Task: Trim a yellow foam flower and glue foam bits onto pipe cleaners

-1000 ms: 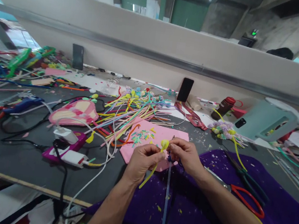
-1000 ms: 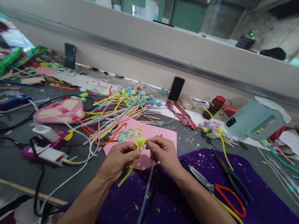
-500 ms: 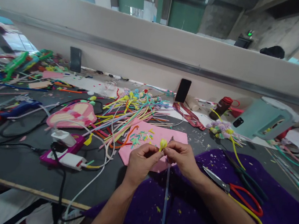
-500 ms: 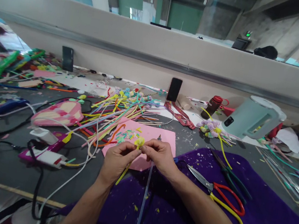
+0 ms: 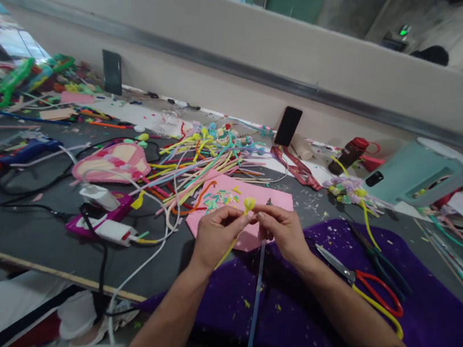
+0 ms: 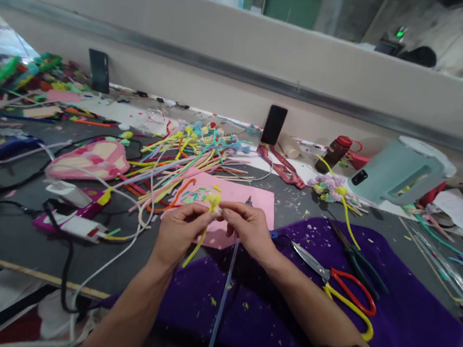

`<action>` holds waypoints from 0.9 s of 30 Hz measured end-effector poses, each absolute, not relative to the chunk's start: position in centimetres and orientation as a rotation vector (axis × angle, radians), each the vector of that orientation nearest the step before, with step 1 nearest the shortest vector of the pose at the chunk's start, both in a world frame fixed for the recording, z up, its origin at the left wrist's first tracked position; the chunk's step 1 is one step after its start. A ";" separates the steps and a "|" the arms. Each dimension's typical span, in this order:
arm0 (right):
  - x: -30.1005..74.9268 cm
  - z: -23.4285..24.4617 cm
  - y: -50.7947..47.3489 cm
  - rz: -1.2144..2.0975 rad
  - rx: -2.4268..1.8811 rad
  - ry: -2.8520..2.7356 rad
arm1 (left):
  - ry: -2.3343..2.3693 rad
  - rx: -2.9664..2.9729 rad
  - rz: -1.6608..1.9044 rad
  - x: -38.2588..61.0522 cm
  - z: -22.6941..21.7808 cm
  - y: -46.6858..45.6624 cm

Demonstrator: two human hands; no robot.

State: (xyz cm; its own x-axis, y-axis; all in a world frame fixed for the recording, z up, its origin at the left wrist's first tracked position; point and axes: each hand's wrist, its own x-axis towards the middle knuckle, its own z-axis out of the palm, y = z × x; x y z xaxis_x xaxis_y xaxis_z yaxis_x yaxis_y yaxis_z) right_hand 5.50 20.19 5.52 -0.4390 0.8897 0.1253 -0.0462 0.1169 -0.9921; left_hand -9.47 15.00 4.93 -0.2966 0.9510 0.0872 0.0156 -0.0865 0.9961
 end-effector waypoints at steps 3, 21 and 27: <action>5.5 5.4 19.9 1.509 -0.878 -1.577 | 1.215 0.777 1.586 -10.0 5.1 15.3; 6.5 5.5 20.3 1.290 -0.911 -2.028 | 1.039 0.568 1.434 -10.4 5.3 15.8; 12.3 5.1 22.0 0.411 -1.210 -2.514 | 0.971 0.540 1.463 -10.5 5.1 15.9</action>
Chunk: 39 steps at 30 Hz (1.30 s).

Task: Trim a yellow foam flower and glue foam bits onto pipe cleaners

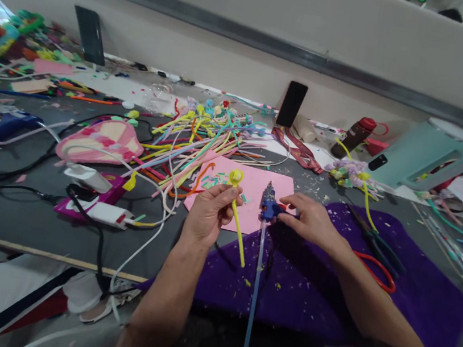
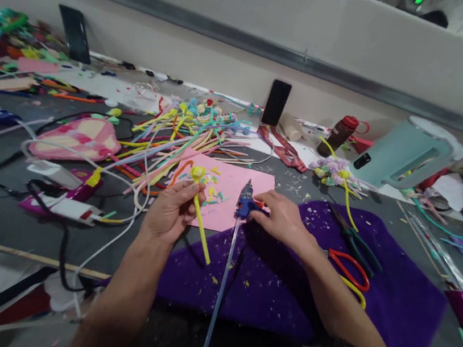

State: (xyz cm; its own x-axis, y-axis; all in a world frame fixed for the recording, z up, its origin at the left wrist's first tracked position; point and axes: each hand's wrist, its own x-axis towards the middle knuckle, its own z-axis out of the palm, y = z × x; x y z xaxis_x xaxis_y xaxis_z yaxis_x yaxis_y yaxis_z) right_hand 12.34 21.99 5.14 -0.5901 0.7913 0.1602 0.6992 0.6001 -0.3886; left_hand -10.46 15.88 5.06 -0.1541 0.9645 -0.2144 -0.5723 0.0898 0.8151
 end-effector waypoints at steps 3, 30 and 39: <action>12.9 3.8 21.6 0.192 -1.237 -2.730 | 0.942 0.541 1.439 -10.3 5.0 15.8; 11.5 5.1 17.4 1.181 -0.943 -1.725 | 0.859 0.518 1.486 -10.3 4.7 15.5; 10.6 4.4 15.2 1.065 -0.926 -1.887 | 0.882 0.615 1.408 -9.8 4.2 15.6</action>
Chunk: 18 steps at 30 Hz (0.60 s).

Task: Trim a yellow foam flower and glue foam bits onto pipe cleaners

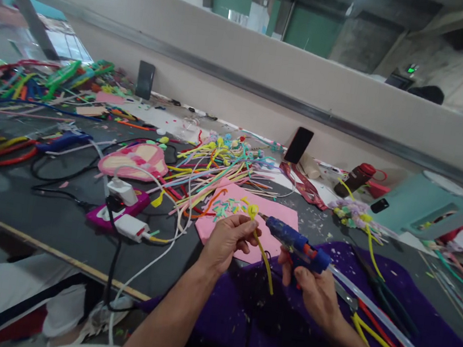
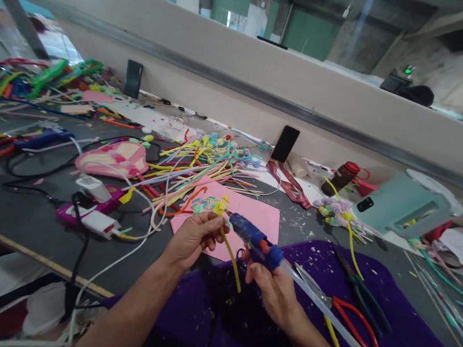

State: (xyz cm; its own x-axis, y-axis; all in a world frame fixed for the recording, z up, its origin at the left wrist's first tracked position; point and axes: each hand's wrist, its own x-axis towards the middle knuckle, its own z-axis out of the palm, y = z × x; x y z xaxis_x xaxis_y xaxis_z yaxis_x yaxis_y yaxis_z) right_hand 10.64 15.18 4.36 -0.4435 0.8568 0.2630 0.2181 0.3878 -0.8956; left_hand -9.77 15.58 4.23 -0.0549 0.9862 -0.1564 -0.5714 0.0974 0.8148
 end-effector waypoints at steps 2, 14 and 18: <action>10.8 3.8 15.3 1.063 -0.915 -1.886 | 0.880 0.625 1.407 -9.7 4.2 15.6; 11.3 3.2 15.1 0.914 -0.992 -1.972 | 0.901 0.642 1.380 -9.6 4.5 15.6; 11.3 3.5 15.0 0.880 -1.002 -2.014 | 0.931 0.670 1.367 -9.5 4.7 15.5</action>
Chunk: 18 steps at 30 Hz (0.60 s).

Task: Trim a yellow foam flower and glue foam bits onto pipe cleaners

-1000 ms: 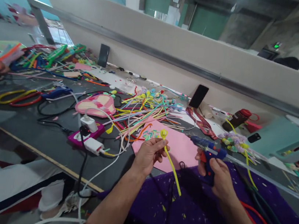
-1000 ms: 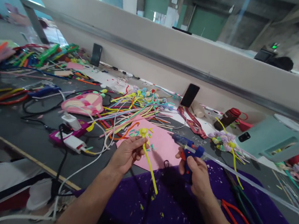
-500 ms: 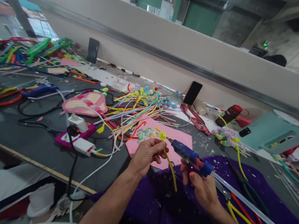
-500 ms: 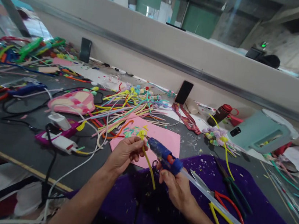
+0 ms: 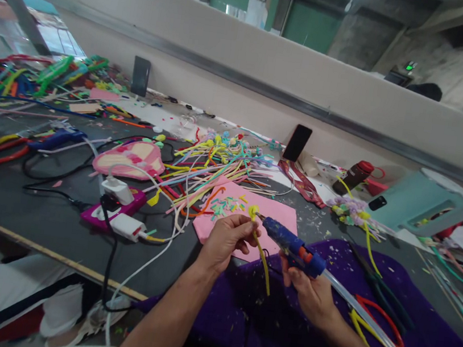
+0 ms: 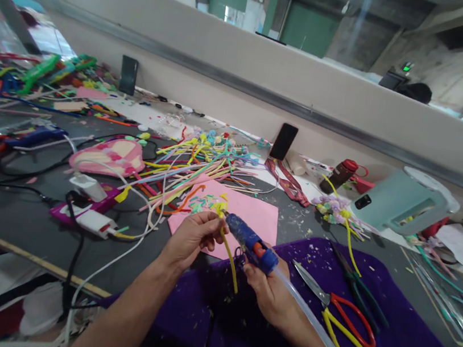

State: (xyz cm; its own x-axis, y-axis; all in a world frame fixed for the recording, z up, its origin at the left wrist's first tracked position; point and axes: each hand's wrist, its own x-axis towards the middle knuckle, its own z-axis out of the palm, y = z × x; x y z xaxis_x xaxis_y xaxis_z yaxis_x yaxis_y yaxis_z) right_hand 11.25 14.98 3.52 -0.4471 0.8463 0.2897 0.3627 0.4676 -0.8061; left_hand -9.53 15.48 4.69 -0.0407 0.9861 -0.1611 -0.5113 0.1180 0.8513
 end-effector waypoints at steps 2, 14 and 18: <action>11.3 3.5 15.1 0.877 -1.003 -2.029 | 0.944 0.681 1.362 -9.5 4.7 15.4; 11.3 2.9 15.3 0.857 -1.045 -1.958 | 0.937 0.666 1.350 -9.6 4.8 15.4; 11.3 3.0 15.3 0.824 -1.060 -1.998 | 0.958 0.671 1.340 -9.6 4.9 15.4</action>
State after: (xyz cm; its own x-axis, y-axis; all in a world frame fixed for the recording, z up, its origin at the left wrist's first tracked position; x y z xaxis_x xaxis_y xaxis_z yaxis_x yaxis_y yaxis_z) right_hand 11.26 15.28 2.99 -0.4043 0.8663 0.2936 0.4072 0.4579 -0.7903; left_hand -9.56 15.39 4.86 -0.0348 0.9824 -0.1837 -0.4923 0.1431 0.8586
